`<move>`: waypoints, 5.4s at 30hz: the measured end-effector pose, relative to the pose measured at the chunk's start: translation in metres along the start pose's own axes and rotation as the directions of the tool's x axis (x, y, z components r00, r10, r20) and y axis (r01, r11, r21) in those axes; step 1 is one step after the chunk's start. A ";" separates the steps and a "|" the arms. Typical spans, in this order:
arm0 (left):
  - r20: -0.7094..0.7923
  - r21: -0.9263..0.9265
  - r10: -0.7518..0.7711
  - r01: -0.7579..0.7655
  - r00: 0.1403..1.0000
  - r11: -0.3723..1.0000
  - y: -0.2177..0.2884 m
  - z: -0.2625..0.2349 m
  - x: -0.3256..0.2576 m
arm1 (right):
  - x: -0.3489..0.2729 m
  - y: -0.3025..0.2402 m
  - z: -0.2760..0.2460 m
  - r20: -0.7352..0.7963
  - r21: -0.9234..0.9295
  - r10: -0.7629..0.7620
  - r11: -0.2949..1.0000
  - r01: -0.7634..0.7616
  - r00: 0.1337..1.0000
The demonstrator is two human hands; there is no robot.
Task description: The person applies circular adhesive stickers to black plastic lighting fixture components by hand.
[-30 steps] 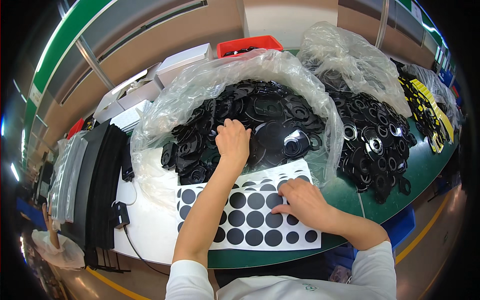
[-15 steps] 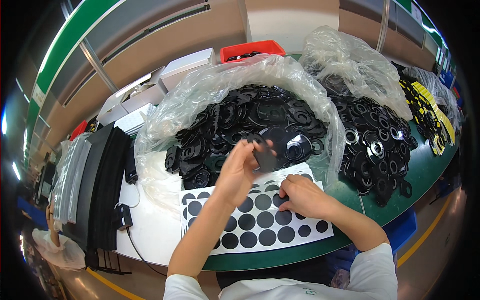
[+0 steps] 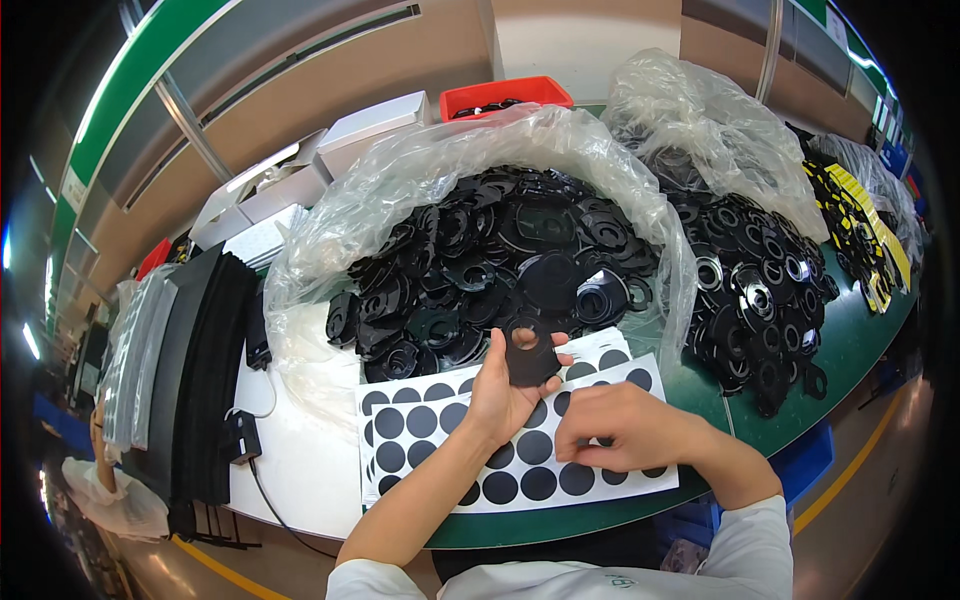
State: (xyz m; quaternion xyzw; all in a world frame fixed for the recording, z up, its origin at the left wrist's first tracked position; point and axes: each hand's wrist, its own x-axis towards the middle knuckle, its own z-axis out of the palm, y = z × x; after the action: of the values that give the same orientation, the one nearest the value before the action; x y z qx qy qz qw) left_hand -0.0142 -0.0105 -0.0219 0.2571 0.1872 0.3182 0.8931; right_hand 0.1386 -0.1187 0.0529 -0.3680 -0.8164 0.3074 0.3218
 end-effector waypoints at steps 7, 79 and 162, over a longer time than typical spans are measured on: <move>0.070 0.195 -0.099 0.083 0.993 0.977 0.000 0.009 -0.005 | 0.014 0.053 0.005 -0.542 0.647 0.465 0.762 -0.005 0.701; -0.038 0.152 -0.049 0.054 0.998 0.987 -0.001 0.014 -0.008 | 0.018 0.052 0.021 -0.563 0.479 0.407 0.870 -0.117 0.720; 0.043 0.456 -0.248 0.201 0.968 0.867 0.001 0.020 -0.007 | 0.013 0.030 -0.005 -0.521 0.086 0.506 0.832 -0.548 0.687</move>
State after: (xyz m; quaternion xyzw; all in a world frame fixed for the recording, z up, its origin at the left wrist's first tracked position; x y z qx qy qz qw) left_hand -0.0094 -0.0215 -0.0044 0.4479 0.2390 0.1471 0.8489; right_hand 0.1472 -0.0903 0.0373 -0.6679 -0.5679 0.2433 0.4150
